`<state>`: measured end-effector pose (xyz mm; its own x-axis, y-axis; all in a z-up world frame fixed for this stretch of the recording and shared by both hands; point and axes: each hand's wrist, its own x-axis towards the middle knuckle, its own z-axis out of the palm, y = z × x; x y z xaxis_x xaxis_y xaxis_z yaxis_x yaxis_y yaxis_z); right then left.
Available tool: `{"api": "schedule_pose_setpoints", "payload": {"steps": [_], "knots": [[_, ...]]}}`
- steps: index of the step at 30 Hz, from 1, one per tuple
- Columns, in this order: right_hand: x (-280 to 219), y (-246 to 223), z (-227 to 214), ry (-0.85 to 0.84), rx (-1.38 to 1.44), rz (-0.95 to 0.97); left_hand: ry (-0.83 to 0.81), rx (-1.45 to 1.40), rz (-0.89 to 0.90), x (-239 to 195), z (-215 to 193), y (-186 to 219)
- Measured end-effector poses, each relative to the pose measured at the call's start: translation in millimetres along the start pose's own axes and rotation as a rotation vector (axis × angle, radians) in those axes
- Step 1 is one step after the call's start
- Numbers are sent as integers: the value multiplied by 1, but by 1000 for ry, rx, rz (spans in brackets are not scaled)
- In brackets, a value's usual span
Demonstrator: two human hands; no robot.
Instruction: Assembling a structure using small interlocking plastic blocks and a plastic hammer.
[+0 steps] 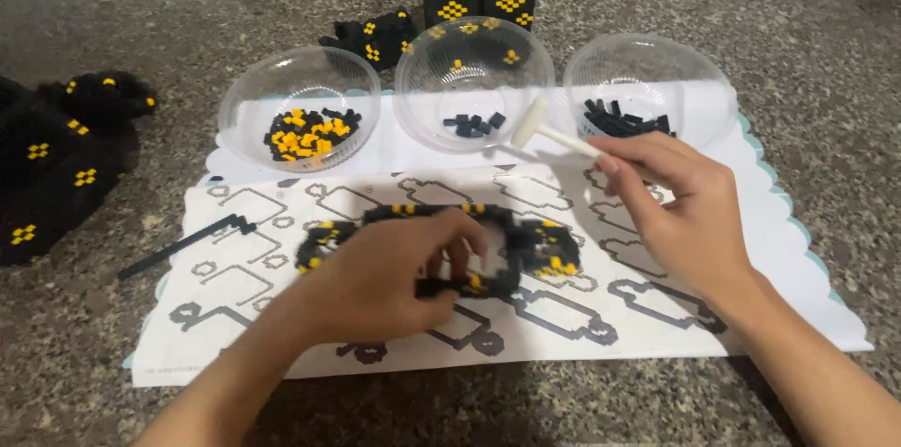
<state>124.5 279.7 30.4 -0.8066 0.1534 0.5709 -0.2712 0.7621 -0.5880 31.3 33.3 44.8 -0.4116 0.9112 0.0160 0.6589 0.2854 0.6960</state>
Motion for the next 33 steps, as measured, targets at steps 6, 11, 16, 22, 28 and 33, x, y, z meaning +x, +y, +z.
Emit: {"api": "schedule_pose_setpoints", "payload": {"steps": [6,11,16,22,28,33], "knots": [[-1,-3,1,54,64,140,74,-31,-111,-3,-1,-2],[-3,-10,3,48,220,311,98,-97,-140,0,3,-1],[0,-22,1,64,426,496,37,-127,-122,1,3,2],[1,-23,0,96,443,598,-14,-129,-133,3,4,0],[2,-24,0,110,434,613,-9,-111,-74,4,8,-3],[1,-23,2,98,420,576,3,-176,-45,4,9,-4]]}}
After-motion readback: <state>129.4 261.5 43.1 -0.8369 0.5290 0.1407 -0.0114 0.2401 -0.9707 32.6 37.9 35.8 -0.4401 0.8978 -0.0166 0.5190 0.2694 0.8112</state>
